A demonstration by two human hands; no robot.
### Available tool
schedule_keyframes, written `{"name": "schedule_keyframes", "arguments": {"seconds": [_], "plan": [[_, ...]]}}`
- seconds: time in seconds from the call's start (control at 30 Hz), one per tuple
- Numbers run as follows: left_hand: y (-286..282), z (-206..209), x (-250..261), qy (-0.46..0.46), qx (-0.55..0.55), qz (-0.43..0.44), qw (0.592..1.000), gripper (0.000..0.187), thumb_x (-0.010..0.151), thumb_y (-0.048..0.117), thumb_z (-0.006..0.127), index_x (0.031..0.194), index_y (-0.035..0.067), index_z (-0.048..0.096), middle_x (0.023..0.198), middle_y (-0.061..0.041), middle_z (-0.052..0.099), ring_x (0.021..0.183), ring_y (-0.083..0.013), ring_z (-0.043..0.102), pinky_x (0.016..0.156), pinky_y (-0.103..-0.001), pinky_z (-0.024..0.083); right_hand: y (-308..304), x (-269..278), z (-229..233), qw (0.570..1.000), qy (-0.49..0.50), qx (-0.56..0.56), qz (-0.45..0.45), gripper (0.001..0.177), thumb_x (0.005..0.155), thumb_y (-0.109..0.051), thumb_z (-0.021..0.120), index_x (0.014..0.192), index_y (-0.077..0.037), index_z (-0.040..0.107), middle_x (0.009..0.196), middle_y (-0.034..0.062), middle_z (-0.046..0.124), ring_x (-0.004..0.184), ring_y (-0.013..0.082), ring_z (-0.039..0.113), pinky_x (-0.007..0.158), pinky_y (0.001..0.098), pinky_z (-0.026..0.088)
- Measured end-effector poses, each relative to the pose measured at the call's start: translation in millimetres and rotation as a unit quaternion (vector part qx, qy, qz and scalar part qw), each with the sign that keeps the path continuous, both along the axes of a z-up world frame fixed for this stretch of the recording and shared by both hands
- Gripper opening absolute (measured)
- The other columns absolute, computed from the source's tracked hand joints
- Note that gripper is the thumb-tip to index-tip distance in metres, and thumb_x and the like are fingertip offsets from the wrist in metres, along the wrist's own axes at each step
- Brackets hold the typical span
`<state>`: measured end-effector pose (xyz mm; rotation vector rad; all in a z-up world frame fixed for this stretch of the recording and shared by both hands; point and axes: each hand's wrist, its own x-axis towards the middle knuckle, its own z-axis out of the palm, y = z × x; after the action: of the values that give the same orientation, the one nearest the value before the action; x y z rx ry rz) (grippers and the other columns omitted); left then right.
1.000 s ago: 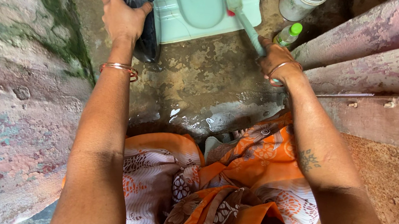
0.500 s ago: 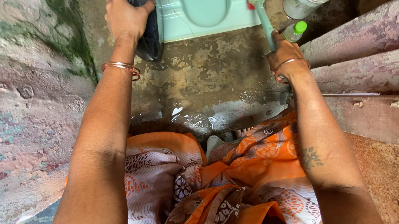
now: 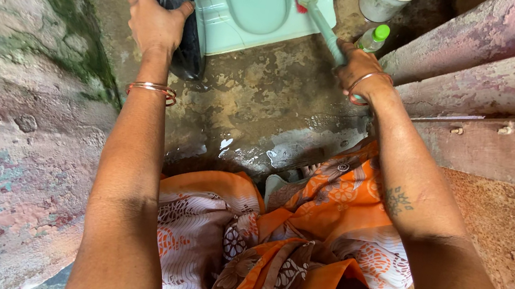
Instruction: The person scrubs a light green squat toilet using a long-handled brush in their right hand while holding a dark cloth in their left hand. They repeatedly scrub the bowl and footrests, occasionally rinsing the brush with water from a nearby bucket.
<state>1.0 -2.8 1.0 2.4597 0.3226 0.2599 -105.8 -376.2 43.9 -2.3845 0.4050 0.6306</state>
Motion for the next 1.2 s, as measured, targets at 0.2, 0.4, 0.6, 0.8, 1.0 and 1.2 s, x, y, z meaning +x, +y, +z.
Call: {"name": "schedule_keyframes", "arguments": {"seconds": [0.2, 0.4, 0.6, 0.8, 1.0, 1.2], "plan": [[1.2, -1.0, -0.7, 0.003, -0.005, -0.002, 1.000, 0.065, 0.074, 0.039, 0.094, 0.126, 0.025, 0.056, 0.130, -0.013, 0.057, 0.111, -0.0418, 0.067, 0.094, -0.053, 0.057, -1.6, 9.4, -7.3, 0.998, -0.028, -0.040, -0.037, 0.066, 0.093, -0.006, 0.059, 0.155, -0.018, 0.042, 0.085, 0.0126, 0.071, 0.058, 0.0203, 0.067, 0.052, 0.0368, 0.054], [2.3, -0.5, -2.5, -0.009, -0.006, -0.007, 1.000, 0.065, 0.076, 0.039, 0.094, 0.127, 0.024, 0.056, 0.131, -0.013, 0.058, 0.112, -0.0425, 0.067, 0.093, -0.054, 0.057, 5.1, 19.6, -9.7, 1.000, -0.027, -0.009, 0.003, 0.066, 0.093, -0.007, 0.058, 0.156, -0.019, 0.042, 0.082, 0.0163, 0.071, 0.061, 0.0247, 0.067, 0.054, 0.0410, 0.053], [0.3, 0.8, -0.3, -0.002, -0.003, 0.002, 1.000, 0.065, 0.074, 0.039, 0.093, 0.125, 0.025, 0.056, 0.130, -0.012, 0.059, 0.110, -0.0413, 0.069, 0.094, -0.053, 0.057, 4.4, 29.3, -26.6, 1.000, -0.018, -0.017, -0.009, 0.066, 0.092, -0.008, 0.059, 0.155, -0.019, 0.044, 0.083, 0.0174, 0.072, 0.065, 0.0285, 0.069, 0.059, 0.0443, 0.055], [2.1, 0.3, -2.2, -0.011, -0.003, 0.005, 1.000, 0.066, 0.073, 0.039, 0.094, 0.125, 0.025, 0.056, 0.129, -0.013, 0.057, 0.109, -0.0418, 0.068, 0.093, -0.054, 0.056, -5.8, 33.9, -54.9, 0.963, -0.219, -0.117, 0.102, 0.062, 0.087, -0.011, 0.072, 0.147, -0.011, 0.054, 0.091, 0.0200, 0.073, 0.076, 0.0324, 0.073, 0.068, 0.0450, 0.054], [-1.9, 3.1, -3.0, 0.003, -0.011, 0.010, 1.000, 0.065, 0.073, 0.039, 0.094, 0.124, 0.025, 0.056, 0.128, -0.012, 0.058, 0.111, -0.0421, 0.067, 0.093, -0.055, 0.055, -1.5, 35.0, -47.0, 1.000, -0.008, -0.002, -0.011, 0.067, 0.091, -0.012, 0.062, 0.155, -0.021, 0.046, 0.092, 0.0173, 0.073, 0.071, 0.0305, 0.070, 0.065, 0.0481, 0.057], [-2.3, 4.8, -4.0, -0.003, -0.028, 0.004, 1.000, 0.065, 0.074, 0.040, 0.093, 0.125, 0.025, 0.056, 0.127, -0.012, 0.057, 0.109, -0.0408, 0.069, 0.096, -0.052, 0.057, 3.2, 39.8, -45.2, 0.962, -0.201, -0.142, 0.118, 0.065, 0.087, -0.008, 0.070, 0.150, -0.008, 0.052, 0.096, 0.0215, 0.072, 0.075, 0.0294, 0.073, 0.067, 0.0425, 0.058]]}}
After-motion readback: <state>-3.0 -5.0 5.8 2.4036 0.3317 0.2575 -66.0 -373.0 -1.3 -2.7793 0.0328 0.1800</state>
